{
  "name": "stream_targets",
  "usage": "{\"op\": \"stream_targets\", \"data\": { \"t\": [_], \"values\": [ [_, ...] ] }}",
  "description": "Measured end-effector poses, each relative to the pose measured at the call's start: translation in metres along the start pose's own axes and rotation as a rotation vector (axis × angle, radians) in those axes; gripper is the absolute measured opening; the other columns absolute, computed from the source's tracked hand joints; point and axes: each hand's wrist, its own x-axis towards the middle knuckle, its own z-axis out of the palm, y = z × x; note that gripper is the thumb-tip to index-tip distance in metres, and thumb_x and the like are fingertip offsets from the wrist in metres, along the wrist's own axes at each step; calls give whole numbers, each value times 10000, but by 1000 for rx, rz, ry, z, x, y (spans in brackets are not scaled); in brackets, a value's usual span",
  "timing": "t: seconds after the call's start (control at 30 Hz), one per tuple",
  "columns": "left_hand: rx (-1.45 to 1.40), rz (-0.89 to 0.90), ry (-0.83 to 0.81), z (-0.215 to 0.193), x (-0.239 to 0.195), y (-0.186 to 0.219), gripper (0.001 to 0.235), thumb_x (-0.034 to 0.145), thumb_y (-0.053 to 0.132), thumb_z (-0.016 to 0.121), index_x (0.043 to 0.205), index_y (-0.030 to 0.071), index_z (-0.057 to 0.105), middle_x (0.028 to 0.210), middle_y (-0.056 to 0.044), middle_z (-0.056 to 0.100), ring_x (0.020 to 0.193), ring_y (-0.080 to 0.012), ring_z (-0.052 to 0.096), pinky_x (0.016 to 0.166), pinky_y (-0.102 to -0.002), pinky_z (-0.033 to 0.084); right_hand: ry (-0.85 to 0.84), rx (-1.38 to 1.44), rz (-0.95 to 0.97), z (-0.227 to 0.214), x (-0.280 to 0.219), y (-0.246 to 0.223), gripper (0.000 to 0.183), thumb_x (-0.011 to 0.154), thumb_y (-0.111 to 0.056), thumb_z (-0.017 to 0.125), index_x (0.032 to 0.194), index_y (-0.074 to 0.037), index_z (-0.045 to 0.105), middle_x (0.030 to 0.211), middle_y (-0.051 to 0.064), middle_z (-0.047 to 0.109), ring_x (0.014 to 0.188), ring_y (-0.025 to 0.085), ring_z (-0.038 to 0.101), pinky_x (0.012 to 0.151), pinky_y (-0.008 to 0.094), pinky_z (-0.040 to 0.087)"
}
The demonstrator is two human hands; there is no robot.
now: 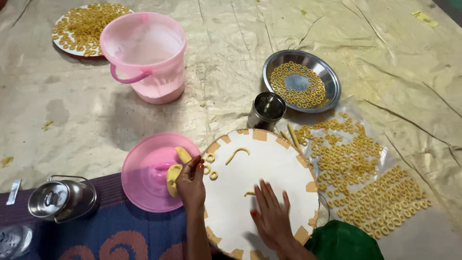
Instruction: The person rolls small pieces of dough into thin strips on a round board, then joins the ends to form rings. The finished rings are placed on a nearby tray. The process is repeated continuously throughout the clip.
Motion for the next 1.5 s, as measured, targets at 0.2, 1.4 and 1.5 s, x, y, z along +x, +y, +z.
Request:
{"op": "stream_targets", "data": {
  "t": [0.2, 1.4, 1.5],
  "values": [
    [-12, 41, -25, 0, -1, 1, 263, 948, 21, 652, 1197, -30, 715, 1077, -76, 751, 948, -125, 687, 862, -260, 551, 162, -213, 9, 28, 110, 4, 709, 1044, -488, 348, 1613, -89, 206, 1701, 129, 160, 1550, 246, 183, 1162, 674, 56],
    [80, 18, -23, 7, 1, -9, 272, 938, 63, 666, 1190, -13, 734, 1086, -80, 777, 956, -122, 700, 852, -261, 552, -6, -78, -81, 13, 74, -6, 731, 1030, -481, 413, 1604, -72, 219, 1695, 164, 105, 1544, 291, 106, 1134, 658, 31],
    [46, 57, -40, 5, 1, -12, 269, 948, 65, 661, 1195, -20, 727, 1091, -83, 772, 968, -123, 694, 872, -254, 548, 201, -115, -103, 8, 79, 3, 704, 1003, -408, 487, 1580, -82, 251, 1649, 155, 261, 1514, 275, 235, 1143, 628, 120]
  ]
}}
